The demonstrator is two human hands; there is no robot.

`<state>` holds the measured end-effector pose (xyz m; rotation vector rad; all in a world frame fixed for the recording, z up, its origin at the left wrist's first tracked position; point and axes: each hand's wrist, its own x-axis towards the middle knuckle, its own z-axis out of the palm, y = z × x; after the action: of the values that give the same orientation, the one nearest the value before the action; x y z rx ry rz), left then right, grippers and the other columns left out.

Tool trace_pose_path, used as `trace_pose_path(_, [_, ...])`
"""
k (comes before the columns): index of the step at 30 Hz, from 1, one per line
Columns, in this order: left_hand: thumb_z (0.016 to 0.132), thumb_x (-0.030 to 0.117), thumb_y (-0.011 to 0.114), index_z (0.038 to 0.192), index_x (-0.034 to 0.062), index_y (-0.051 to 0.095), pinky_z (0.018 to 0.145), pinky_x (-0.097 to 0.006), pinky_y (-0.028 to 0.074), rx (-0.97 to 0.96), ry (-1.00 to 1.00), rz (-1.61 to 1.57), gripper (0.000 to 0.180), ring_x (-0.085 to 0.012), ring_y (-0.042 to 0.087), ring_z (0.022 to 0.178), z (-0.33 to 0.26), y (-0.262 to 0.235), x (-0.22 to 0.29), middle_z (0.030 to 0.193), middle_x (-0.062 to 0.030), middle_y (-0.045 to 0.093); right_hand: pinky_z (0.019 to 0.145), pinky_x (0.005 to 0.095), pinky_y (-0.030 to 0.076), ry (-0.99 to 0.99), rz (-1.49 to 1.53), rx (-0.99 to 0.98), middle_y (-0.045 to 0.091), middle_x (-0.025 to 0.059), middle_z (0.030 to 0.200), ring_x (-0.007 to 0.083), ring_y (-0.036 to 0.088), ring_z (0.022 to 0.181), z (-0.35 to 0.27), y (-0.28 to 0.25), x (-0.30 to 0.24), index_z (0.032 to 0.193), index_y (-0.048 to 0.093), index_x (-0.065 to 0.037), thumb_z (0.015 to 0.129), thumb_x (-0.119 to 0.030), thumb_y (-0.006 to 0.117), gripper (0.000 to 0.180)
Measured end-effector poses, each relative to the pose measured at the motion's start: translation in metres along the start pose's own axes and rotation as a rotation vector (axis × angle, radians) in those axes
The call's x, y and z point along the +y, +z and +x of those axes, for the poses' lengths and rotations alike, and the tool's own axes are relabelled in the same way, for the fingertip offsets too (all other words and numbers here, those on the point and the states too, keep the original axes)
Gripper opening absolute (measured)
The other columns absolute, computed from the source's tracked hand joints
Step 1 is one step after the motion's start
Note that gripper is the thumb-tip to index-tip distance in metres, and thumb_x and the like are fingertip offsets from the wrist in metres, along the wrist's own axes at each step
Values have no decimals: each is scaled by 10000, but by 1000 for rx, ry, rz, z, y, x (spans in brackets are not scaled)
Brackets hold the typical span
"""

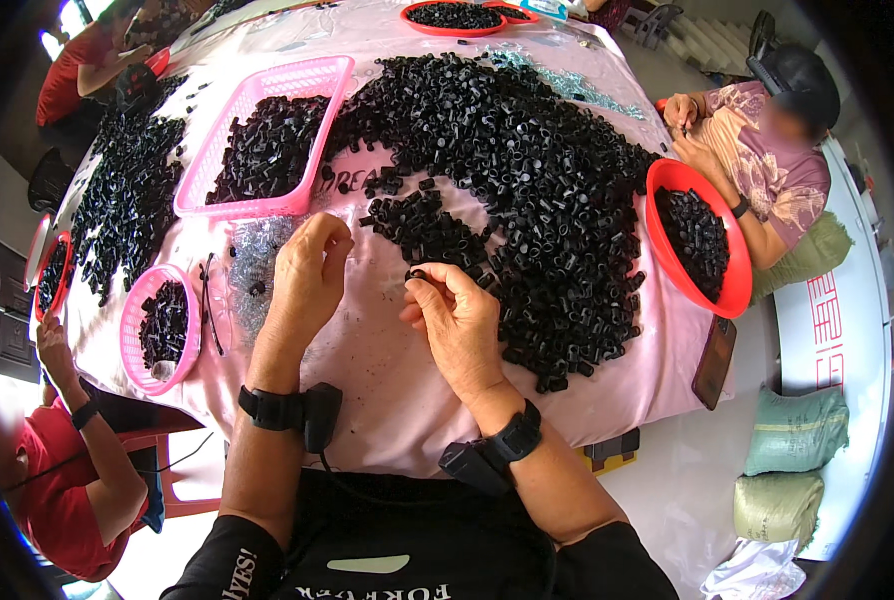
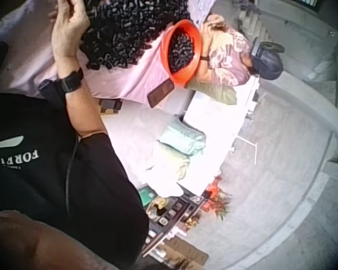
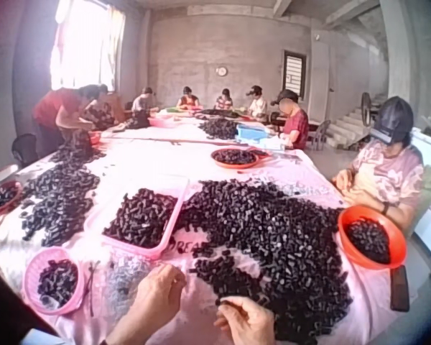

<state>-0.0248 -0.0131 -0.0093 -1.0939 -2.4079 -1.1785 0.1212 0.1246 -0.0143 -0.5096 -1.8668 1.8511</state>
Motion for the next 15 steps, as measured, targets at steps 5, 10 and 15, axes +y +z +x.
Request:
trace_pose_path(5, [881,-32,669,1008,12,682,734,-334,553,-42,-41,-243,135,-266,709,826,4,-3,17,897,-139,682,669,251,561,-60,-60,-15,735,63,878,114,708,742,1,-1,6,1133,680,26,983,-41,657,165])
trace_pose_path(10, [874,-49,624,1022,0,687,747,-374,558,-175,70,-401,168,-310,711,848,4,-4,31,909,-147,695,661,252,548,-76,-181,-24,745,74,817,102,703,716,0,0,0,1116,692,28,966,-43,670,168])
trace_pose_path(15, [851,-71,685,1007,2,691,795,-330,566,-253,101,-399,173,-230,715,884,1,-3,33,964,-103,720,651,255,543,-83,-159,-17,746,79,808,101,698,694,0,2,-1,1102,706,23,957,-46,678,163])
